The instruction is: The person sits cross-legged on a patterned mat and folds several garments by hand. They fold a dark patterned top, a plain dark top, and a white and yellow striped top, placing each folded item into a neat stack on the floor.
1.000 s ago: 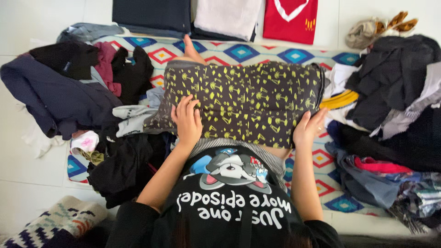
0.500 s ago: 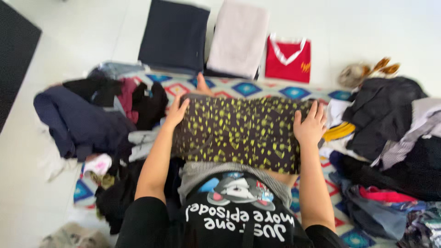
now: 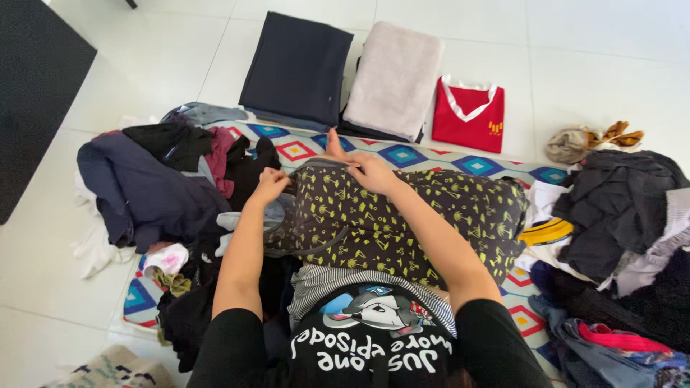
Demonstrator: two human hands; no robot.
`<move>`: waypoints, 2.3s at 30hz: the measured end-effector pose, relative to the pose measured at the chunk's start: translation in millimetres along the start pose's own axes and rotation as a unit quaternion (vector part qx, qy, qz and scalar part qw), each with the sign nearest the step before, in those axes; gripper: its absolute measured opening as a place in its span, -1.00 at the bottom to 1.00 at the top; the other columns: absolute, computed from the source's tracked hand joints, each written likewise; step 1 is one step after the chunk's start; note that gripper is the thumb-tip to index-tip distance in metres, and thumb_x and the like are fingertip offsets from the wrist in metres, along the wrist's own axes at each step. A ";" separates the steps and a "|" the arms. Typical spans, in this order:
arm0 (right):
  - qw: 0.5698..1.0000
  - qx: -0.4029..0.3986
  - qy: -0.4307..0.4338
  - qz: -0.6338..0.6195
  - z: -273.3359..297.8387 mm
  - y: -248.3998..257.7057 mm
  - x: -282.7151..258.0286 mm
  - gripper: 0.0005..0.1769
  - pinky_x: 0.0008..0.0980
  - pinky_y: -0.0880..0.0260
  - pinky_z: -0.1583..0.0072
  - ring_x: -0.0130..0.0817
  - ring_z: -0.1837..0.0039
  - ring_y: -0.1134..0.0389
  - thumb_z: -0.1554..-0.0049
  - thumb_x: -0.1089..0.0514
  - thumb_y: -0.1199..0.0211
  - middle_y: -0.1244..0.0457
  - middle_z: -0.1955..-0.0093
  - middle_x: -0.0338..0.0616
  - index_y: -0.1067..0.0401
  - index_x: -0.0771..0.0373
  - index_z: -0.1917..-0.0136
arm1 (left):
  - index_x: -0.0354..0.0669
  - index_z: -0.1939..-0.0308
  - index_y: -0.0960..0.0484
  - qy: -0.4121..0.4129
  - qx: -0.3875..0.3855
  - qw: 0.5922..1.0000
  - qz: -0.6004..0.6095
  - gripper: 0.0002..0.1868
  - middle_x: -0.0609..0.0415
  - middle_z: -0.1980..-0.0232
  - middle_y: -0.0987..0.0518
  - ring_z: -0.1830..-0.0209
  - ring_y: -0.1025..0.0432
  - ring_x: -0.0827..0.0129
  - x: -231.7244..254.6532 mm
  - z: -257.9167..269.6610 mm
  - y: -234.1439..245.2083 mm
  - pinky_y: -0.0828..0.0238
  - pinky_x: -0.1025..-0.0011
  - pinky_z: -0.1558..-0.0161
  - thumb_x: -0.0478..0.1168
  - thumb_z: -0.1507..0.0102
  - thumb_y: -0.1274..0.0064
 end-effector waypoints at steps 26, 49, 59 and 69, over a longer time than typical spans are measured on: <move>0.965 -0.221 -0.129 -0.055 7.5 -43.5 137.9 -0.65 -0.22 -0.42 -0.13 -0.19 -0.04 -0.41 -0.22 0.02 -0.23 -0.42 -0.04 -0.11 -0.48 0.10 -0.24 | -0.18 0.14 -0.49 0.123 0.131 0.839 0.513 -0.85 0.22 0.24 -0.57 0.27 -0.43 0.63 -32.2 -3.6 44.5 -0.37 0.58 0.19 -0.25 -0.36 -0.16; 0.938 -0.079 -0.154 -0.301 -38.5 25.3 130.1 -0.70 -0.46 -0.38 -0.02 -0.54 0.03 -0.35 -0.11 0.08 -0.41 -0.36 0.10 -0.33 -0.37 0.18 -0.01 | -0.16 0.19 -0.48 0.167 0.148 0.852 0.474 -0.80 0.29 0.32 -0.49 0.35 -0.33 0.67 -54.4 14.1 39.3 -0.27 0.60 0.31 -0.24 -0.33 -0.23; 0.950 -0.065 -0.242 0.187 20.2 48.8 136.3 -0.44 -0.02 -0.37 -0.18 0.00 -0.19 -0.40 -0.06 -0.23 -0.38 -0.39 -0.11 0.04 -0.48 0.03 -0.25 | -0.15 0.10 -0.57 0.263 0.124 0.957 -0.019 -0.54 0.04 0.16 -0.61 0.15 -0.50 0.18 -51.9 28.7 48.1 -0.29 0.14 0.18 -0.09 -0.05 -0.44; 0.768 -0.198 -0.573 0.207 265.5 222.7 314.0 0.00 0.01 -0.40 -0.27 0.20 -0.23 -0.45 -0.11 -0.62 -0.13 -0.42 -0.22 0.32 -0.60 0.40 -0.16 | -0.23 -0.57 -0.08 0.110 -0.208 0.967 -0.094 -0.11 0.11 -0.01 -0.76 -0.09 -0.56 0.12 146.7 -63.6 -85.2 0.05 -0.10 -0.42 0.14 -0.31 -0.03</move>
Point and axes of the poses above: each hand's wrist, its own z-axis away from the middle knuckle, its own y-axis out of the back of the hand, x = y × z, the point moved 10 cm from there along -z, towards the middle knuckle
